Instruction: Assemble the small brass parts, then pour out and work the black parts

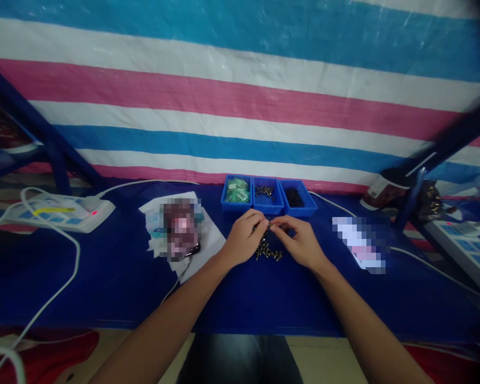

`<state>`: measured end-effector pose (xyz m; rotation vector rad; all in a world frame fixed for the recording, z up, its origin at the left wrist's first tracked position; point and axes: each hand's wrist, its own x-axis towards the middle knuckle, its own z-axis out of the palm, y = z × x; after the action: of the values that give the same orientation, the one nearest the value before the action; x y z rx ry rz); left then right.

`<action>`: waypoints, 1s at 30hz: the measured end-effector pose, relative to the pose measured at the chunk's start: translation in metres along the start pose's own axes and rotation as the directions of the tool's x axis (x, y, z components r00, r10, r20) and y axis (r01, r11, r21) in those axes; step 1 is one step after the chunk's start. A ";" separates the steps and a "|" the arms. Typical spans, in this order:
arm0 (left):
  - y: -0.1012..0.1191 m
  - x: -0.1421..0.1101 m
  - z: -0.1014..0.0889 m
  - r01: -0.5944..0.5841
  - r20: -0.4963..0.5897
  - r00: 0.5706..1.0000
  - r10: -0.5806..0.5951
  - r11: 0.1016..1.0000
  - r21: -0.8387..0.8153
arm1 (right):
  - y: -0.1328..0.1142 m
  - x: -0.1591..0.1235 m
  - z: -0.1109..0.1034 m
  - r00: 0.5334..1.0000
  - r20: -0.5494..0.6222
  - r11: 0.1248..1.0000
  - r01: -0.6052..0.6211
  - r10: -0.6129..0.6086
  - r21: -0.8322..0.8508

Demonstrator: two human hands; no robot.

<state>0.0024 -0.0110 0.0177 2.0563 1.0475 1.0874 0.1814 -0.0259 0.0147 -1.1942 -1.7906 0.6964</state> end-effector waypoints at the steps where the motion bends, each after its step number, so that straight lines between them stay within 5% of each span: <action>1: 0.000 0.000 0.000 0.001 0.001 1.000 -0.001 1.000 -0.003 | 0.000 0.000 0.000 1.000 0.004 1.000 0.001 -0.001 0.002; 5: 0.000 -0.001 0.000 0.039 -0.033 0.999 -0.039 0.999 0.007 | -0.002 0.000 -0.002 1.000 0.029 1.000 -0.010 0.010 0.000; 10: -0.004 0.000 -0.004 0.163 -0.232 0.961 -0.149 0.986 0.044 | -0.002 0.001 0.000 0.987 0.134 0.994 -0.098 0.091 0.048; 15: -0.008 0.002 -0.007 0.217 -0.311 0.934 -0.179 0.972 0.092 | 0.009 0.008 0.008 0.965 -0.099 0.933 -0.205 0.243 0.295; 18: -0.011 0.002 -0.006 0.230 -0.318 0.932 -0.174 0.962 0.146 | 0.018 0.008 0.004 0.960 -0.130 0.964 -0.232 0.249 0.127; 20: -0.012 0.002 -0.005 0.231 -0.306 0.937 -0.168 0.956 0.183 | 0.020 0.006 -0.002 0.973 -0.074 0.972 -0.226 0.221 -0.069; 23: -0.014 0.002 -0.003 0.217 -0.269 0.950 -0.158 0.954 0.205 | 0.016 0.000 -0.012 0.960 0.159 0.945 -0.184 0.232 -0.270; 26: -0.014 0.001 -0.002 0.208 -0.248 0.956 -0.154 0.956 0.209 | 0.012 -0.003 -0.018 0.895 0.361 0.936 -0.143 0.262 -0.323; 30: -0.013 0.000 -0.002 0.198 -0.234 0.961 -0.147 0.957 0.213 | 0.012 -0.005 -0.020 0.849 0.462 0.944 -0.118 0.256 -0.307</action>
<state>-0.0037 -0.0039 0.0088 2.0084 1.5008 1.1607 0.2045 -0.0258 0.0133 -1.4848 -2.2717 0.9688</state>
